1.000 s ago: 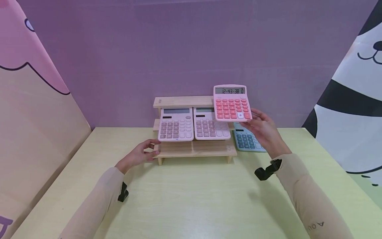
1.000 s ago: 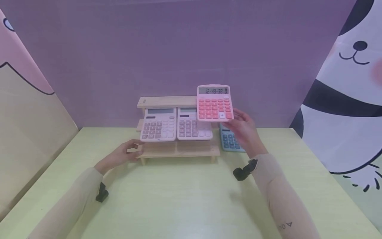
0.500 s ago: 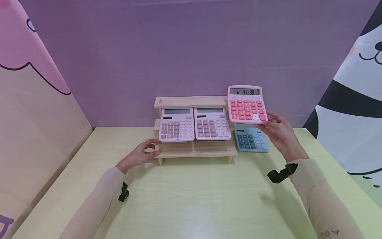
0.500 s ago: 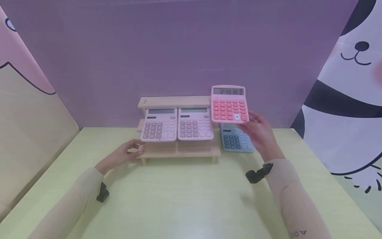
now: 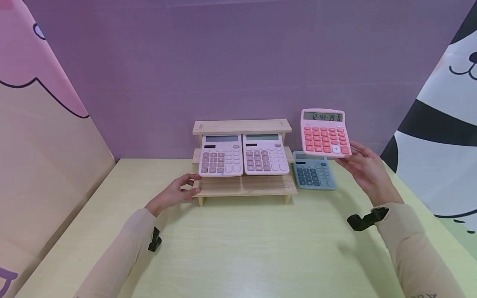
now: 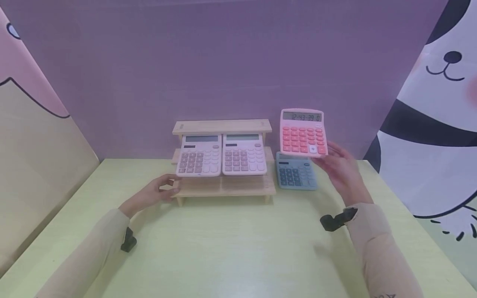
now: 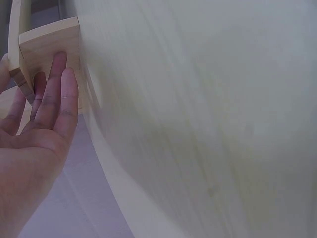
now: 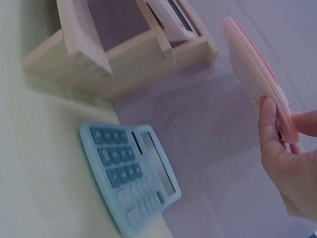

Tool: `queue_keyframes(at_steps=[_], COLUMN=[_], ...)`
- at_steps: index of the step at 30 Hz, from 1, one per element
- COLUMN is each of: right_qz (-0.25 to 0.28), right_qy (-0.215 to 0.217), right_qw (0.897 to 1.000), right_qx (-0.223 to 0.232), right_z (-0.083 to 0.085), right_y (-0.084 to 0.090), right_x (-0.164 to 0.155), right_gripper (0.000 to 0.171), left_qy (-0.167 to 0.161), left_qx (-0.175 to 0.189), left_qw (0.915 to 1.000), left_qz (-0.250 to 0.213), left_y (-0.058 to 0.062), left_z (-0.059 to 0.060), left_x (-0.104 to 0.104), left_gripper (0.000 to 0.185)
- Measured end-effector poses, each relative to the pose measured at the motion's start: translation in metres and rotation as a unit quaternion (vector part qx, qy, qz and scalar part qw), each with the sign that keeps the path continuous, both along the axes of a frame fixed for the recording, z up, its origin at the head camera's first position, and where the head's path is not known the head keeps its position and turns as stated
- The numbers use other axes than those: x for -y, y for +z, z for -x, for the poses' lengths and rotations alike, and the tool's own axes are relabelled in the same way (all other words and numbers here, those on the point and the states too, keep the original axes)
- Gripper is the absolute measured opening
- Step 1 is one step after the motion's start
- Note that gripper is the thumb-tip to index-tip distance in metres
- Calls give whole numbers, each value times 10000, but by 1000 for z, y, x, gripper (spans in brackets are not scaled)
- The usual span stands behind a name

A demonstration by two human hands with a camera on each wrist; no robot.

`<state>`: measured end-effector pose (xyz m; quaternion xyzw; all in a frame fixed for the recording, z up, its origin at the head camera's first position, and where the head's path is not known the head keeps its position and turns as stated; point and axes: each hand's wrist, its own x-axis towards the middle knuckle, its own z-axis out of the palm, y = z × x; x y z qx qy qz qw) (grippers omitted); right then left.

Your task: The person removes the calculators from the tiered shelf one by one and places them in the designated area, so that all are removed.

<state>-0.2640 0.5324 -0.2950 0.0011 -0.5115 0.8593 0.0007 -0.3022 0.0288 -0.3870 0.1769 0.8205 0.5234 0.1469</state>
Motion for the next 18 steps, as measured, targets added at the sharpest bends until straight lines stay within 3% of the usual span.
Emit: queue_keyframes(at_steps=[18], right_qz=[575], right_qy=[115], right_qw=[9980], right_qx=[216], right_z=[-12], right_y=[-33], right_x=[-49], right_gripper=[52], left_qy=[-62], left_qx=[-51], left_qw=[10000], left_qz=[-7], left_y=[-2], left_z=[1], left_x=[2], left_gripper=[51])
